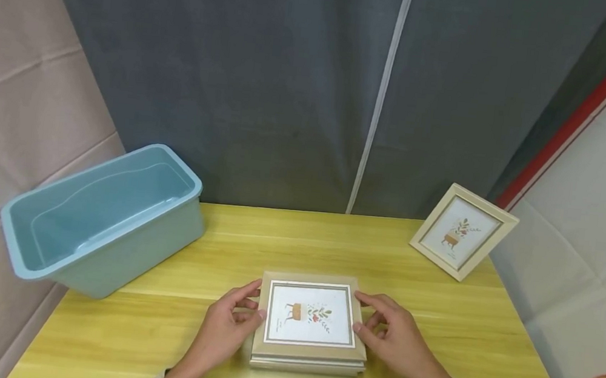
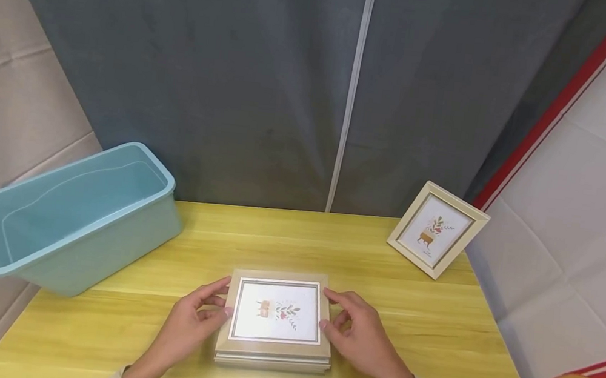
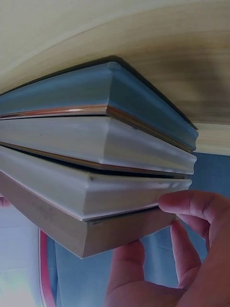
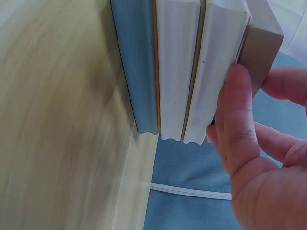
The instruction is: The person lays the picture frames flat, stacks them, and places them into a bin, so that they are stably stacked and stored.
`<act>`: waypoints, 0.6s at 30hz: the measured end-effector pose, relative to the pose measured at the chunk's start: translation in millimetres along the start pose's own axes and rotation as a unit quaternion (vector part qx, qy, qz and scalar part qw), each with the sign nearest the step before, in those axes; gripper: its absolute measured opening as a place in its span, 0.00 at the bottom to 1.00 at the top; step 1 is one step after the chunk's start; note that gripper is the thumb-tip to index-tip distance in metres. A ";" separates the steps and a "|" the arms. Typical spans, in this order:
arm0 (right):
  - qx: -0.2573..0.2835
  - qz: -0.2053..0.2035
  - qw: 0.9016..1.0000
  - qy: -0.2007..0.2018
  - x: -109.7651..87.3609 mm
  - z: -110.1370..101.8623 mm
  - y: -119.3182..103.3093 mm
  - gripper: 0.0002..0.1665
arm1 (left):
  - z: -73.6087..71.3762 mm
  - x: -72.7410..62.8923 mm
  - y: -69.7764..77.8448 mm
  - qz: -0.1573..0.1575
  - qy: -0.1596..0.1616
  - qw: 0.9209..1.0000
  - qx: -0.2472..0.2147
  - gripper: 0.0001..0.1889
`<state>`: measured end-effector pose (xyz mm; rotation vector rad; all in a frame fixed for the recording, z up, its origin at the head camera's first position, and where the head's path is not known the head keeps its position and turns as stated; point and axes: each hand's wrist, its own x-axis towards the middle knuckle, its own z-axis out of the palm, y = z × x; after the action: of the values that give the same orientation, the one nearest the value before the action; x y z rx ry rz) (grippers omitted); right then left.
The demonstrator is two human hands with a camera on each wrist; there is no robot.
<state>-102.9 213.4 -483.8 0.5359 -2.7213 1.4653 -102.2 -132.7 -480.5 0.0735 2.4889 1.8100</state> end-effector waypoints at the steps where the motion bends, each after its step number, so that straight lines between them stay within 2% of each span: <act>1: 0.000 0.000 1.000 0.000 0.6 -0.5 0.2 0.34 | -0.2 0.2 0.3 -0.001 -0.001 1.000 0.000 0.33; 10: 0.020 -0.017 1.000 0.004 9.1 -7.0 1.1 0.30 | -1.0 0.3 -0.4 0.001 0.000 1.000 -0.001 0.32; 18: 0.043 -0.003 0.999 0.023 17.9 -25.5 -2.6 0.26 | 0.9 -0.4 -1.8 0.000 -0.002 1.000 -0.006 0.30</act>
<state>-122.9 227.5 -464.4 0.5043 -2.6290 1.5798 -101.7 -132.4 -482.4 0.0779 2.4751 1.8229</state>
